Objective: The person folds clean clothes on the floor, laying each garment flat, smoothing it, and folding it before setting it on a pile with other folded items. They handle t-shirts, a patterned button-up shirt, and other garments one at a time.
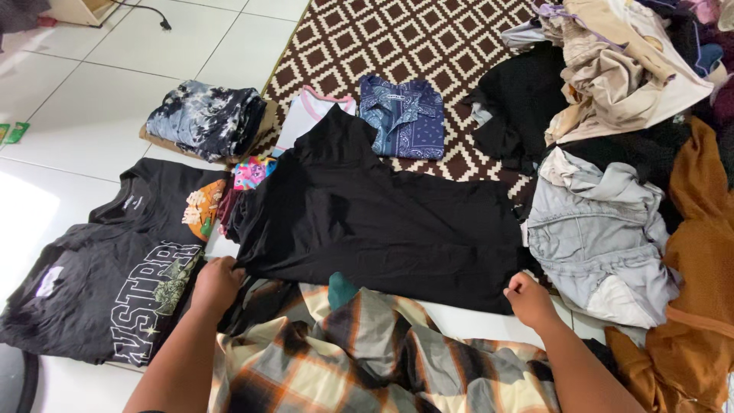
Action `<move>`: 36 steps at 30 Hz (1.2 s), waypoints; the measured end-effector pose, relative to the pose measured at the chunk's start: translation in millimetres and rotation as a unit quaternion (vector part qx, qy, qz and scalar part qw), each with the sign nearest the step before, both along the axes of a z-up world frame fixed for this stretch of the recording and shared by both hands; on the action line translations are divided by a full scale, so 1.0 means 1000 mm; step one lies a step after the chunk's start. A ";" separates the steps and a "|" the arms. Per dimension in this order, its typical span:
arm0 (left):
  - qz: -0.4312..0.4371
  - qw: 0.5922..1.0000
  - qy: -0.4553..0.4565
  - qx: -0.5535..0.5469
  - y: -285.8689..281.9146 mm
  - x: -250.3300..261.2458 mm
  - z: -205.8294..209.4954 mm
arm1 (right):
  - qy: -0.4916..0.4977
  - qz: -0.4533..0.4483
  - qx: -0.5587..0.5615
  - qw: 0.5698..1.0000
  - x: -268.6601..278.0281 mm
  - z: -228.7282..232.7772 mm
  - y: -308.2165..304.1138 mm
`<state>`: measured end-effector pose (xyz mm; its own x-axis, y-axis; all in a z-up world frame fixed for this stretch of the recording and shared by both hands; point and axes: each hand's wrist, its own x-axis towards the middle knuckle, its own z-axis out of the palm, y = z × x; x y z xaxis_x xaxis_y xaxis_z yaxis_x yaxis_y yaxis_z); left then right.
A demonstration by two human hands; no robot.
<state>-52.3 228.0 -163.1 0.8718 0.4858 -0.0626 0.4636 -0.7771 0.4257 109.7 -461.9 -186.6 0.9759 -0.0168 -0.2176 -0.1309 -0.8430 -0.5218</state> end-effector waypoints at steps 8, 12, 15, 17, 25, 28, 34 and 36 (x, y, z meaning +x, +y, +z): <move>0.051 0.983 -0.152 -0.085 -0.021 0.018 0.047 | -0.048 -0.066 0.118 0.990 0.000 0.019 -0.008; 0.038 0.978 -0.188 -0.087 -0.016 0.035 0.057 | -0.142 -0.099 0.244 0.954 0.008 0.020 -0.019; 0.029 0.993 -0.094 -0.070 -0.011 0.037 0.056 | -0.068 -0.111 0.209 0.969 0.003 0.015 -0.029; 0.015 0.998 -0.043 -0.053 -0.008 0.036 0.053 | 0.003 -0.113 0.143 0.983 -0.001 0.010 -0.033; -0.008 0.993 0.023 -0.112 -0.004 0.025 0.026 | 0.182 -0.129 0.083 0.971 -0.002 -0.002 -0.041; -0.035 0.999 0.012 -0.032 0.003 0.022 0.007 | 0.267 -0.107 0.062 0.956 -0.002 0.000 -0.043; 0.152 0.824 -0.142 -0.527 0.019 0.060 -0.006 | 0.240 -0.199 0.314 0.897 -0.002 0.041 -0.021; 0.127 0.860 -0.106 -0.483 0.026 0.086 0.016 | 0.224 -0.225 0.402 0.859 0.023 0.082 -0.017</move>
<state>33.7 253.8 -146.7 0.7866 0.4734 -0.3964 0.3981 0.1018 0.9117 132.6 -478.6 -104.3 0.7255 -0.0392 -0.6871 -0.6882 -0.0450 -0.7241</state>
